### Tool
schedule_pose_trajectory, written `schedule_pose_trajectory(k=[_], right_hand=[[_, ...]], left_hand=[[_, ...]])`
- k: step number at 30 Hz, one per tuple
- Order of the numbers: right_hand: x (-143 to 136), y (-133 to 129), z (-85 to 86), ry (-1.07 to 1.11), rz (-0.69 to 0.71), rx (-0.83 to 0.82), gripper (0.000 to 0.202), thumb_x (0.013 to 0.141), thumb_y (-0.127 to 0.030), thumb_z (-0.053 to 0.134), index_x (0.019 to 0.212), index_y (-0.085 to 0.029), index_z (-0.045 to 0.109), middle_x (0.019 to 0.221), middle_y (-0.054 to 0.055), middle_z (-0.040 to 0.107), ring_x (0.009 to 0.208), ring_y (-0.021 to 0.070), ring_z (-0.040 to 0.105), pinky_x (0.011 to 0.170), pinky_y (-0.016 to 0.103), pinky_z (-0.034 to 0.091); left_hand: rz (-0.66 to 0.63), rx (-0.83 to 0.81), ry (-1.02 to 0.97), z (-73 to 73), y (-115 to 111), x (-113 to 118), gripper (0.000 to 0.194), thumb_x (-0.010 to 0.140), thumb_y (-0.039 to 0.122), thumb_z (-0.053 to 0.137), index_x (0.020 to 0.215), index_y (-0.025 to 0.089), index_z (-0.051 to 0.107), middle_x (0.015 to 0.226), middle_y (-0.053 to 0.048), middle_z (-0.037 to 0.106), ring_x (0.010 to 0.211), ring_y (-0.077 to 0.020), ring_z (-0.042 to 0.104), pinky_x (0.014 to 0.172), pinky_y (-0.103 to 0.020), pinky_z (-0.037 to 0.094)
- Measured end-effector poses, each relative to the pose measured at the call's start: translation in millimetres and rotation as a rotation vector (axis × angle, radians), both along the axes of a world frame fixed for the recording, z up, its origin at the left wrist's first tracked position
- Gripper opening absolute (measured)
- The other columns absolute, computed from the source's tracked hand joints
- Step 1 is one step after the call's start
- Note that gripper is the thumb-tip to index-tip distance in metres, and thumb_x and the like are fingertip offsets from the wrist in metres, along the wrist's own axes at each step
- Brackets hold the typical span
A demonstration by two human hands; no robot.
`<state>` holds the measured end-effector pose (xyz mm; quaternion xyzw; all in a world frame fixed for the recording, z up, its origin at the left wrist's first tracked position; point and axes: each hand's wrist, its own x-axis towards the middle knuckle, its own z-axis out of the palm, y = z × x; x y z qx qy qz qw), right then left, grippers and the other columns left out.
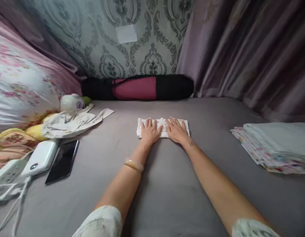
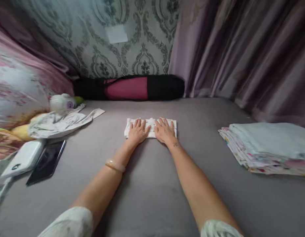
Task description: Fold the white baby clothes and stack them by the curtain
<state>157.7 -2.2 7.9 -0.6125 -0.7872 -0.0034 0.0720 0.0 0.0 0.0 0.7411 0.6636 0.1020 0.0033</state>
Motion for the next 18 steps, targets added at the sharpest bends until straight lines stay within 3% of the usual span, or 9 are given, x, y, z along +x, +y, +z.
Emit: schedule_pose_trajectory(k=[4, 9, 18], right_hand=[[2.8, -0.1, 3.7, 0.012, -0.009, -0.068, 0.055, 0.099, -0.037, 0.02, 0.15, -0.023, 0.032, 0.157, 0.006, 0.028, 0.144, 0.0285, 0.022, 0.114, 0.057, 0.015], [11.2, 1.4, 2.0, 0.028, -0.058, -0.086, 0.056, 0.098, -0.039, 0.019, 0.151, -0.022, 0.03, 0.158, 0.005, 0.025, 0.145, 0.0303, 0.02, 0.115, 0.059, 0.013], [12.9, 2.4, 0.7, 0.041, -0.076, -0.138, 0.057, 0.098, -0.037, 0.017, 0.152, -0.022, 0.027, 0.159, 0.005, 0.023, 0.146, 0.0269, 0.017, 0.117, 0.053, 0.013]], left_hand=[[-0.018, 0.003, -0.001, 2.1, -3.0, -0.4, 0.064, 0.097, 0.054, 0.025, 0.145, 0.014, 0.039, 0.153, -0.018, 0.035, 0.142, -0.0318, 0.029, 0.114, -0.053, 0.022], [0.034, 0.084, 0.021, 2.0, -0.9, -8.2, 0.067, 0.097, 0.052, 0.022, 0.144, 0.009, 0.04, 0.15, -0.019, 0.039, 0.142, -0.0318, 0.027, 0.117, -0.051, 0.014], [0.058, -0.009, -0.029, -2.9, 4.9, -17.2, 0.067, 0.097, 0.051, 0.023, 0.147, 0.008, 0.035, 0.151, -0.02, 0.037, 0.142, -0.033, 0.029, 0.115, -0.052, 0.018]])
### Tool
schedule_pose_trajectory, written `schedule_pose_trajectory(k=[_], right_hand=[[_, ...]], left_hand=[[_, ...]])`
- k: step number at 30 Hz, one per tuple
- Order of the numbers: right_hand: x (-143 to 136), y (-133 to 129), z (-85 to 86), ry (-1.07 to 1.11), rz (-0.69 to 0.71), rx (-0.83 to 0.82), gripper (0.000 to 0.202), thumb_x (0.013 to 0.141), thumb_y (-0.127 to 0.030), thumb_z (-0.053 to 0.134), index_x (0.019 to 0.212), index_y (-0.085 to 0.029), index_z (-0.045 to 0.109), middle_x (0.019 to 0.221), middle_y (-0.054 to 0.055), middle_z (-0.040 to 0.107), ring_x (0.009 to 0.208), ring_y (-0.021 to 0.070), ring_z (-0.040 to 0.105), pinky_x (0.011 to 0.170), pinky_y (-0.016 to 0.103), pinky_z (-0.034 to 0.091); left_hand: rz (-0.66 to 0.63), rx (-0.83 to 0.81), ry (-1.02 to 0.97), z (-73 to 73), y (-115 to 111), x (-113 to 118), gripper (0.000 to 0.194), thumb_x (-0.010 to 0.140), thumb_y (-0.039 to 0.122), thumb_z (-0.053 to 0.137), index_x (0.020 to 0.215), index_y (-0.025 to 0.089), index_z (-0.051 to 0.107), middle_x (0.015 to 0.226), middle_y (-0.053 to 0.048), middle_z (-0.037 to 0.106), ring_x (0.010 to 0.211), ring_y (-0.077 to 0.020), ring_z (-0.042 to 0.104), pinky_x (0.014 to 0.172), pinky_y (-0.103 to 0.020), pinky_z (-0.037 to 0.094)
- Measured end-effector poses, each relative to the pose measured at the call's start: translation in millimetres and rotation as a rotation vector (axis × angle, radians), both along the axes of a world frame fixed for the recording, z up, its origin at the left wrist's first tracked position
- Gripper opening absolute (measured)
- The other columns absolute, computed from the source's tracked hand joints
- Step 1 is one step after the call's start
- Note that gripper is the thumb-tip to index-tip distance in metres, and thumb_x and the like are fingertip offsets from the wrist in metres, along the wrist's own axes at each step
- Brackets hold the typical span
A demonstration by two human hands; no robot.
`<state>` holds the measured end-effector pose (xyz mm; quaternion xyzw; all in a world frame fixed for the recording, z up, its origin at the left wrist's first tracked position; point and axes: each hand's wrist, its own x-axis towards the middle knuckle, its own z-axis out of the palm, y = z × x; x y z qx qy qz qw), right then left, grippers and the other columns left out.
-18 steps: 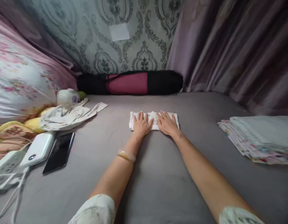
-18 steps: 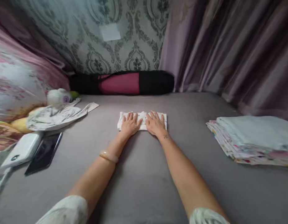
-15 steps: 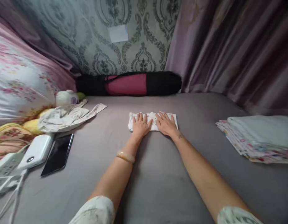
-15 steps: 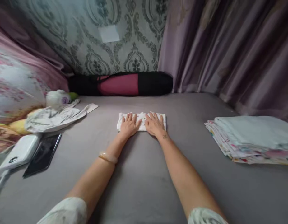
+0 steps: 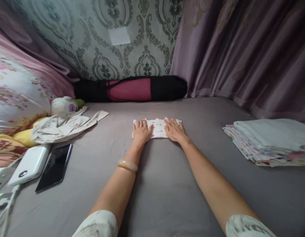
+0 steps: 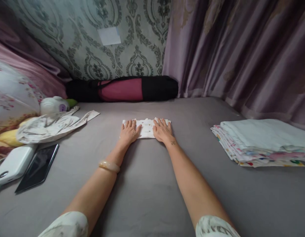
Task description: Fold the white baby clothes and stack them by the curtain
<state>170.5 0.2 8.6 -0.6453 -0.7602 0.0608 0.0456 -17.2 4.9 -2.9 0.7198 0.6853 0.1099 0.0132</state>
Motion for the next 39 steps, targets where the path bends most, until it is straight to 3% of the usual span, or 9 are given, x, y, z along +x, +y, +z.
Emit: schedule_pose_trajectory(k=[6, 9, 14, 19, 26, 29, 32, 35, 39], right_hand=[[-1.8, 0.6, -2.0, 0.0, -0.1, 0.058, 0.063, 0.097, -0.037, 0.02, 0.149, -0.001, 0.028, 0.157, 0.017, 0.023, 0.146, 0.0282, 0.017, 0.118, 0.044, 0.015], [3.4, 2.3, -1.4, 0.017, -0.083, 0.04, 0.063, 0.097, -0.037, 0.018, 0.148, -0.002, 0.03, 0.156, 0.016, 0.027, 0.145, 0.0278, 0.019, 0.118, 0.043, 0.015], [21.2, 4.0, -1.3, 0.027, -0.139, 0.072, 0.064, 0.097, -0.037, 0.015, 0.15, -0.001, 0.025, 0.158, 0.016, 0.02, 0.147, 0.0271, 0.015, 0.118, 0.045, 0.012], [28.0, 5.4, -8.4, 0.02, -0.138, 0.034, 0.066, 0.097, -0.039, 0.016, 0.149, 0.0, 0.025, 0.157, 0.018, 0.024, 0.145, 0.0282, 0.02, 0.118, 0.044, 0.016], [27.5, 8.2, -6.4, -0.009, -0.157, -0.018, 0.066, 0.097, -0.04, 0.015, 0.15, -0.001, 0.023, 0.158, 0.016, 0.021, 0.145, 0.0274, 0.018, 0.118, 0.044, 0.016], [20.3, 6.4, 1.3, -0.037, -0.161, -0.002, 0.064, 0.097, -0.04, 0.015, 0.15, -0.005, 0.026, 0.158, 0.016, 0.02, 0.146, 0.028, 0.017, 0.118, 0.05, 0.012], [7.6, 4.2, 6.4, -0.032, -0.075, 0.065, 0.061, 0.097, -0.04, 0.016, 0.152, -0.014, 0.027, 0.16, 0.014, 0.017, 0.147, 0.0273, 0.014, 0.117, 0.052, 0.009], [-2.3, 4.5, 4.9, -0.009, 0.002, 0.035, 0.06, 0.098, -0.041, 0.016, 0.152, -0.019, 0.026, 0.16, 0.01, 0.019, 0.147, 0.0264, 0.015, 0.117, 0.05, 0.012], [-2.3, 8.2, -0.5, -0.007, 0.001, 0.005, 0.06, 0.098, -0.043, 0.015, 0.152, -0.021, 0.027, 0.159, 0.007, 0.024, 0.146, 0.0269, 0.018, 0.117, 0.05, 0.012]], left_hand=[[-0.008, 0.003, -0.01, 4.1, -2.5, -2.3, 0.063, 0.097, 0.047, 0.025, 0.145, 0.007, 0.037, 0.15, -0.019, 0.038, 0.141, -0.0318, 0.03, 0.115, -0.05, 0.021], [0.006, -0.021, -0.011, 7.4, -4.0, -5.7, 0.064, 0.097, 0.046, 0.025, 0.146, 0.006, 0.036, 0.152, -0.018, 0.036, 0.142, -0.0311, 0.028, 0.116, -0.048, 0.021], [0.109, -0.022, -0.029, 8.9, -2.9, -19.8, 0.067, 0.097, 0.046, 0.022, 0.146, 0.003, 0.036, 0.154, -0.019, 0.031, 0.145, -0.031, 0.023, 0.117, -0.045, 0.019], [0.115, -0.119, -0.083, 7.1, -0.4, -28.1, 0.071, 0.096, 0.048, 0.021, 0.149, 0.002, 0.028, 0.157, -0.018, 0.023, 0.146, -0.0306, 0.02, 0.118, -0.046, 0.018], [0.133, -0.156, -0.156, 6.8, 1.0, -29.3, 0.071, 0.095, 0.05, 0.022, 0.15, 0.005, 0.027, 0.158, -0.016, 0.021, 0.146, -0.0294, 0.019, 0.118, -0.049, 0.016], [0.149, -0.033, -0.18, 9.7, -1.3, -27.9, 0.064, 0.097, 0.044, 0.023, 0.147, 0.007, 0.034, 0.156, -0.015, 0.028, 0.146, -0.029, 0.02, 0.118, -0.051, 0.017], [0.107, 0.133, -0.164, 12.1, -4.3, -25.4, 0.057, 0.098, 0.038, 0.021, 0.145, 0.012, 0.039, 0.155, -0.012, 0.032, 0.146, -0.0264, 0.02, 0.119, -0.05, 0.013], [0.043, 0.054, -0.155, 9.9, -5.1, -25.1, 0.056, 0.098, 0.038, 0.024, 0.144, 0.011, 0.041, 0.153, -0.013, 0.035, 0.145, -0.0279, 0.022, 0.118, -0.051, 0.015], [0.015, -0.044, -0.156, 3.4, -2.9, -29.0, 0.054, 0.098, 0.036, 0.026, 0.143, 0.011, 0.042, 0.153, -0.014, 0.035, 0.145, -0.0299, 0.022, 0.117, -0.052, 0.017]])
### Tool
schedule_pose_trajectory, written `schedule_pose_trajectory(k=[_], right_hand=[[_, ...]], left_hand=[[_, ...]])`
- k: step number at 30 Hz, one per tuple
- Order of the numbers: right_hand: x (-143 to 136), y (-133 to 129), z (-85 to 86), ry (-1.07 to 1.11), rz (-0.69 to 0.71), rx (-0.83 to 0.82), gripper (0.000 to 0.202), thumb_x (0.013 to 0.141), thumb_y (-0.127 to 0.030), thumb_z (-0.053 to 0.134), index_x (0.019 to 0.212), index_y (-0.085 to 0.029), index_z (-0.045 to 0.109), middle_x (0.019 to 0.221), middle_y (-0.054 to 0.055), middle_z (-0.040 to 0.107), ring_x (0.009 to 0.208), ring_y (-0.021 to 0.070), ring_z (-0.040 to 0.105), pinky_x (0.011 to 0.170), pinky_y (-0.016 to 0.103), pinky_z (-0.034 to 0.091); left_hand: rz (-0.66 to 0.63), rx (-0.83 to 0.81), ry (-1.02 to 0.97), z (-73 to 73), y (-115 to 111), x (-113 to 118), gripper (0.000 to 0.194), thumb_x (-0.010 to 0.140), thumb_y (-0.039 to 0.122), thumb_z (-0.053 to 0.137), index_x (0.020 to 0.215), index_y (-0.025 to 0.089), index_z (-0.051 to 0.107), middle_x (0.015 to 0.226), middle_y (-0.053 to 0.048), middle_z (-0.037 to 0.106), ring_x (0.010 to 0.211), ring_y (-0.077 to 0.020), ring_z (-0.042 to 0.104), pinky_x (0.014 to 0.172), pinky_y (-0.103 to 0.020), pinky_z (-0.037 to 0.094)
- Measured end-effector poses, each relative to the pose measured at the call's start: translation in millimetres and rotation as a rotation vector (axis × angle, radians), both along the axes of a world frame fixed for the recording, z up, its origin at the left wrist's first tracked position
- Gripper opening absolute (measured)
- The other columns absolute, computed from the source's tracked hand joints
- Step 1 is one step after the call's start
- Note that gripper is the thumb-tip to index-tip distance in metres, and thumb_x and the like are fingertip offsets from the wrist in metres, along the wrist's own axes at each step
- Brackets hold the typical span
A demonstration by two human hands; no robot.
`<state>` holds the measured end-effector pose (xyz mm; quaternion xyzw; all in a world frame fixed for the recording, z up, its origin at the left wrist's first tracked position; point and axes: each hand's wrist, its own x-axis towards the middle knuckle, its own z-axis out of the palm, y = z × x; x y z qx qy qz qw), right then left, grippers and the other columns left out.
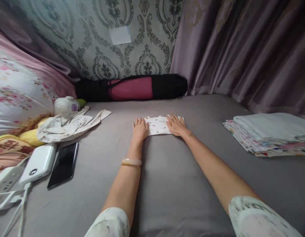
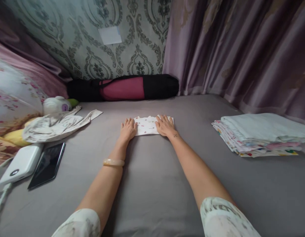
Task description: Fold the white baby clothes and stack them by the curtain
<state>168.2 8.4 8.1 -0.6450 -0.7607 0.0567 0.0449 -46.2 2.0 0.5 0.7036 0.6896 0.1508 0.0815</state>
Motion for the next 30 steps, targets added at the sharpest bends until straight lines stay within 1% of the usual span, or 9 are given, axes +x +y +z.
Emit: schedule_pose_trajectory(k=[4, 7, 9, 13, 18, 21, 24, 27, 30], right_hand=[[-1.7, 2.5, 5.5, 0.003, -0.019, -0.054, 0.059, 0.098, -0.043, 0.016, 0.151, -0.021, 0.029, 0.159, 0.008, 0.024, 0.146, 0.0277, 0.018, 0.117, 0.052, 0.013], [-17.7, 1.1, 13.2, 0.024, -0.008, -0.024, 0.059, 0.099, -0.042, 0.015, 0.151, -0.019, 0.03, 0.159, 0.01, 0.021, 0.147, 0.027, 0.015, 0.117, 0.051, 0.011], [-32.8, -0.7, 15.3, 0.052, 0.042, 0.015, 0.059, 0.099, -0.041, 0.016, 0.151, -0.017, 0.029, 0.16, 0.01, 0.02, 0.147, 0.0248, 0.013, 0.118, 0.049, 0.009], [-53.1, -3.4, 10.4, 0.087, 0.093, -0.018, 0.06, 0.099, -0.04, 0.016, 0.151, -0.014, 0.028, 0.159, 0.009, 0.023, 0.147, 0.0234, 0.015, 0.119, 0.046, 0.009], [-52.5, -0.8, 6.7, 0.069, 0.087, -0.028, 0.06, 0.098, -0.039, 0.016, 0.151, -0.014, 0.028, 0.158, 0.008, 0.024, 0.147, 0.0229, 0.016, 0.119, 0.047, 0.009], [-59.3, 0.6, 11.5, 0.034, 0.079, -0.046, 0.06, 0.098, -0.039, 0.018, 0.15, -0.013, 0.032, 0.159, 0.011, 0.022, 0.147, 0.0249, 0.016, 0.118, 0.049, 0.009], [-76.1, -0.5, 13.7, 0.039, 0.102, 0.004, 0.059, 0.098, -0.039, 0.019, 0.149, -0.011, 0.034, 0.158, 0.012, 0.022, 0.147, 0.0257, 0.015, 0.118, 0.048, 0.008], [-90.8, -2.6, 8.6, 0.071, 0.119, 0.032, 0.06, 0.098, -0.039, 0.02, 0.15, -0.011, 0.032, 0.157, 0.011, 0.026, 0.146, 0.026, 0.017, 0.118, 0.046, 0.011], [-94.9, -3.2, 2.2, 0.062, 0.108, 0.047, 0.06, 0.098, -0.038, 0.022, 0.151, -0.011, 0.03, 0.156, 0.01, 0.029, 0.146, 0.0265, 0.017, 0.118, 0.046, 0.011]], left_hand=[[0.005, -0.004, -0.069, -1.0, 4.2, -3.6, 0.05, 0.097, 0.034, 0.029, 0.141, 0.013, 0.044, 0.153, -0.013, 0.035, 0.145, -0.0298, 0.023, 0.116, -0.054, 0.019], [0.056, 0.016, -0.171, 1.1, 8.5, -5.3, 0.046, 0.098, 0.031, 0.028, 0.137, 0.017, 0.049, 0.149, -0.012, 0.043, 0.142, -0.0279, 0.03, 0.114, -0.053, 0.025], [0.092, 0.047, -0.219, 1.7, 10.6, -6.6, 0.045, 0.098, 0.028, 0.027, 0.135, 0.016, 0.05, 0.146, -0.012, 0.047, 0.14, -0.0269, 0.034, 0.113, -0.05, 0.03], [0.103, 0.075, -0.242, -0.6, 11.4, -9.4, 0.043, 0.096, 0.024, 0.03, 0.132, 0.017, 0.053, 0.142, -0.012, 0.052, 0.139, -0.0273, 0.036, 0.111, -0.049, 0.033], [0.114, 0.073, -0.273, -3.0, 12.9, -12.4, 0.048, 0.091, 0.016, 0.032, 0.134, 0.017, 0.052, 0.141, -0.01, 0.053, 0.14, -0.0268, 0.034, 0.113, -0.049, 0.029], [0.137, 0.087, -0.325, -2.3, 16.6, -15.9, 0.051, 0.088, 0.012, 0.032, 0.135, 0.014, 0.052, 0.14, -0.01, 0.054, 0.138, -0.0238, 0.038, 0.113, -0.043, 0.032], [0.16, 0.128, -0.392, -1.8, 20.0, -20.6, 0.053, 0.087, 0.011, 0.03, 0.135, 0.014, 0.053, 0.138, -0.009, 0.056, 0.133, -0.0198, 0.046, 0.11, -0.036, 0.036], [0.188, 0.155, -0.442, -2.1, 21.2, -24.4, 0.054, 0.085, 0.011, 0.03, 0.134, 0.013, 0.054, 0.136, -0.009, 0.057, 0.13, -0.0183, 0.049, 0.109, -0.032, 0.038], [0.214, 0.163, -0.506, -1.9, 21.1, -26.3, 0.053, 0.085, 0.011, 0.031, 0.132, 0.01, 0.055, 0.135, -0.011, 0.059, 0.127, -0.0188, 0.052, 0.108, -0.03, 0.039]])
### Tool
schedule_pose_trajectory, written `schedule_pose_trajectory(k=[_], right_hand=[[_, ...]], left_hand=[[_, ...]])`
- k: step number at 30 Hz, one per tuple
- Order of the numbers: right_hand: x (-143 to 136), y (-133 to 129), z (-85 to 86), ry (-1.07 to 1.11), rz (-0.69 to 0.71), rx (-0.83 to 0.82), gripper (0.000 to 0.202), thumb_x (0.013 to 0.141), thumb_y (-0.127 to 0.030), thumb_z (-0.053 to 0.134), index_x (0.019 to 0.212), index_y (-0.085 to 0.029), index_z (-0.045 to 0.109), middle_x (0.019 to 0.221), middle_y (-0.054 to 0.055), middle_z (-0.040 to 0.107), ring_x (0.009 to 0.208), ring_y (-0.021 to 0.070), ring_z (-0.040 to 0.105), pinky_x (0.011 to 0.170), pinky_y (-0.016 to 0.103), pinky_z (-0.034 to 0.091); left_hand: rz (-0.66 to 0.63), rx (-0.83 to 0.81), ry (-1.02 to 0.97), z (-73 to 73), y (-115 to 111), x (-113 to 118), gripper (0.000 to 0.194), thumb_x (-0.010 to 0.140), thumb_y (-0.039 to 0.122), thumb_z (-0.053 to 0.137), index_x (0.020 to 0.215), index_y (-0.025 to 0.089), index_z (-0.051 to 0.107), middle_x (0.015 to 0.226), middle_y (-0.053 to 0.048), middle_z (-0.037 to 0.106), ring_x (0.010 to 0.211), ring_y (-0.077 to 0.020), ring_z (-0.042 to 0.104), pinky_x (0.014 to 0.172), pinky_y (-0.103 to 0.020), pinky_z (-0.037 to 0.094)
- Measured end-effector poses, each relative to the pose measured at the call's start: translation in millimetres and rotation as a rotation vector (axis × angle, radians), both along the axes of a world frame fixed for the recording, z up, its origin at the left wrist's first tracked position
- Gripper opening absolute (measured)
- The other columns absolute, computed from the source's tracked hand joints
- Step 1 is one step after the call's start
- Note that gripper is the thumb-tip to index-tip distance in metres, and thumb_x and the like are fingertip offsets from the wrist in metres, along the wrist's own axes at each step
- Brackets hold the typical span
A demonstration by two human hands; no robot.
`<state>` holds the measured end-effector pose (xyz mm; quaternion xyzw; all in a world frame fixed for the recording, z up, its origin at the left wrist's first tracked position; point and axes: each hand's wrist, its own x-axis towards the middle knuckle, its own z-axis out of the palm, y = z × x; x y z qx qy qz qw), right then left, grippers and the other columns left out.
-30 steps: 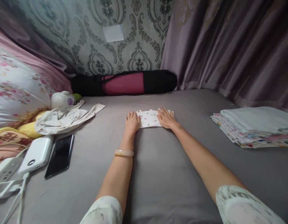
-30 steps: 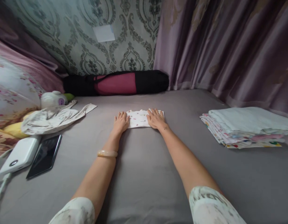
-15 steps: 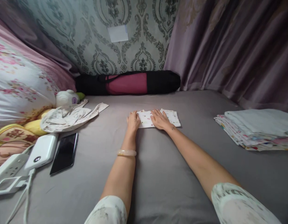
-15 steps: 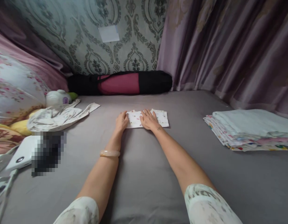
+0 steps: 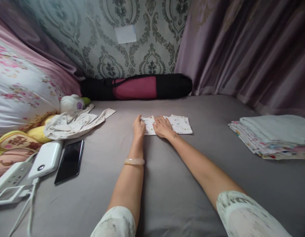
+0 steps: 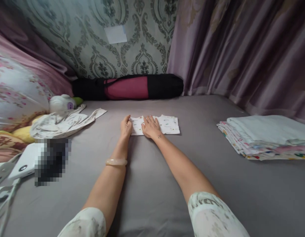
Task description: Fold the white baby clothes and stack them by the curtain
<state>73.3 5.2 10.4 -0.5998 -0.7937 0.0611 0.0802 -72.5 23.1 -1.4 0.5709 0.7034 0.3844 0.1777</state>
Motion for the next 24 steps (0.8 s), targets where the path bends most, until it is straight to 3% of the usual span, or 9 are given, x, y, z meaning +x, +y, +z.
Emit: schedule_pose_trajectory(k=[10, 15, 19, 24], right_hand=[[-20.4, 3.8, 7.4, -0.019, 0.005, -0.032, 0.06, 0.098, -0.038, 0.021, 0.15, -0.009, 0.029, 0.158, 0.012, 0.023, 0.146, 0.0251, 0.016, 0.118, 0.046, 0.007], [-24.9, 5.5, -0.6, -0.029, 0.017, -0.038, 0.061, 0.098, -0.039, 0.02, 0.151, -0.008, 0.027, 0.158, 0.012, 0.022, 0.146, 0.025, 0.017, 0.118, 0.044, 0.009], [-33.4, 4.4, 5.7, -0.027, 0.001, -0.042, 0.061, 0.098, -0.038, 0.02, 0.15, -0.007, 0.029, 0.159, 0.013, 0.021, 0.147, 0.0262, 0.015, 0.118, 0.048, 0.008], [-59.1, 0.9, 14.0, -0.017, 0.152, -0.018, 0.058, 0.098, -0.033, 0.018, 0.152, -0.01, 0.025, 0.16, 0.011, 0.018, 0.148, 0.0242, 0.011, 0.118, 0.046, 0.007]], left_hand=[[0.157, 0.067, -0.254, 2.0, 3.7, -5.8, 0.054, 0.081, 0.01, 0.028, 0.127, 0.009, 0.057, 0.121, -0.013, 0.066, 0.116, -0.0174, 0.06, 0.102, -0.029, 0.045], [0.175, 0.06, -0.282, 0.4, 3.8, -7.6, 0.054, 0.081, 0.01, 0.028, 0.126, 0.013, 0.058, 0.122, -0.01, 0.066, 0.117, -0.0175, 0.059, 0.103, -0.031, 0.045], [0.176, 0.071, -0.288, 2.0, 4.3, -7.4, 0.052, 0.082, 0.01, 0.028, 0.125, 0.009, 0.057, 0.122, -0.012, 0.066, 0.116, -0.0163, 0.06, 0.102, -0.027, 0.044], [0.187, 0.098, -0.277, -1.7, 7.4, -9.5, 0.052, 0.084, 0.012, 0.025, 0.128, 0.012, 0.055, 0.123, -0.011, 0.065, 0.117, -0.017, 0.059, 0.102, -0.029, 0.045]])
